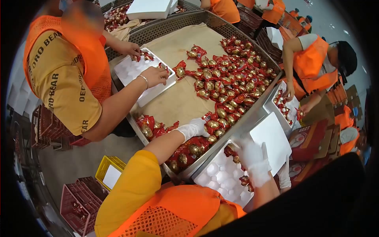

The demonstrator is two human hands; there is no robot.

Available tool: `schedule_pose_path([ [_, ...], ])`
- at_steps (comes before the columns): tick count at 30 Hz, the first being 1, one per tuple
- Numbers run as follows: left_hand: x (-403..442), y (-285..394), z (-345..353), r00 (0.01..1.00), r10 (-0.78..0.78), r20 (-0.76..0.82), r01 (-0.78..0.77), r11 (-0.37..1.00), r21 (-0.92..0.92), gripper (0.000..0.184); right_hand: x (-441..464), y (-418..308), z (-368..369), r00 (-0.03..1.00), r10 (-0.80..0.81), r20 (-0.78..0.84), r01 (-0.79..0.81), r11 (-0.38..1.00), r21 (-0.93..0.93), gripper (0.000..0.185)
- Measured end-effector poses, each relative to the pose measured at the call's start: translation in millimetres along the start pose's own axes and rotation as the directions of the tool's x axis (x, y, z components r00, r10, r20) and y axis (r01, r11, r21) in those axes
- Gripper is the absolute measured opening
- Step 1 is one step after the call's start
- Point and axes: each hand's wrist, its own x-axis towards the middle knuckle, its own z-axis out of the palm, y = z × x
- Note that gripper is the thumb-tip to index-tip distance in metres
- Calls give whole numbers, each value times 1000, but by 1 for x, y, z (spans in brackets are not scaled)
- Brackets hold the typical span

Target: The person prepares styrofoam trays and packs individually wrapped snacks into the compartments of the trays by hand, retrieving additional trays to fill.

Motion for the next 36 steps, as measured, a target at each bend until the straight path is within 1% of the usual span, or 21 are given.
schedule_pose_path([
  [1,-4,1,-9,997,-7,72,11,998,-55,82,25,-1,10,978,-92,-185,118,983,138,27],
  [3,-8,6,-24,985,-9,175,23,997,-74,81,87,-15,19,980,-127,-151,154,972,177,35],
  [6,-21,6,-36,999,-44,24,46,997,-64,77,169,-22,44,919,-106,379,196,959,-207,69],
  [8,-28,-10,-50,999,-45,10,45,993,-109,78,184,-26,62,872,-122,475,221,962,-159,81],
  [9,-33,-20,-57,1000,-1,-19,-3,983,-184,79,186,-28,71,912,-217,348,285,946,-157,75],
  [12,-45,-45,-69,998,-1,-62,-15,966,-257,79,203,-39,87,928,-126,350,155,986,-55,71],
  [14,-55,-53,-74,994,-11,-107,-37,898,-438,75,199,-33,84,959,-193,206,200,980,-14,67],
  [15,-63,-52,-77,983,47,-179,-115,914,-390,72,199,-26,79,936,-203,286,131,958,254,66],
  [16,-69,-51,-77,983,44,-178,-111,916,-386,72,194,-25,73,904,-233,358,27,867,498,65],
  [17,-74,-49,-75,967,98,-235,-182,913,-365,72,186,-22,69,905,-236,355,28,864,503,65],
  [19,-85,-43,-74,922,203,-331,-309,900,-307,70,159,-23,39,819,-454,351,-235,294,927,62],
  [22,-101,-29,-74,880,263,-395,-384,884,-265,69,131,-25,27,909,-232,346,-291,241,926,59],
  [23,-105,-22,-74,877,285,-386,-398,882,-253,69,119,-26,23,935,-225,274,-212,266,940,59],
  [25,-120,-1,-84,924,183,-337,-382,519,-765,70,94,-33,12,976,-174,133,-101,180,978,64],
  [26,-121,3,-84,923,202,-329,-385,529,-756,70,85,-31,9,988,-130,79,-62,134,989,66],
  [29,-133,15,-84,907,219,-360,-328,-167,-930,65,57,-4,11,991,-134,11,-23,-88,996,62],
  [30,-136,21,-81,906,234,-353,-324,-154,-933,65,48,5,16,990,-134,-46,27,-140,990,61],
  [31,-138,25,-77,905,264,-334,-226,-367,-902,63,38,13,22,991,-124,-57,38,-152,988,61],
  [32,-140,29,-73,901,295,-318,-107,-559,-822,61,27,18,28,985,-102,-141,97,-351,931,59],
  [33,-136,24,-60,879,332,-343,-72,-618,-783,59,14,24,34,973,-64,-222,154,-533,832,58],
  [36,-149,46,-62,859,438,-266,55,-594,-802,62,-27,45,43,975,-34,-221,150,-632,760,57],
])
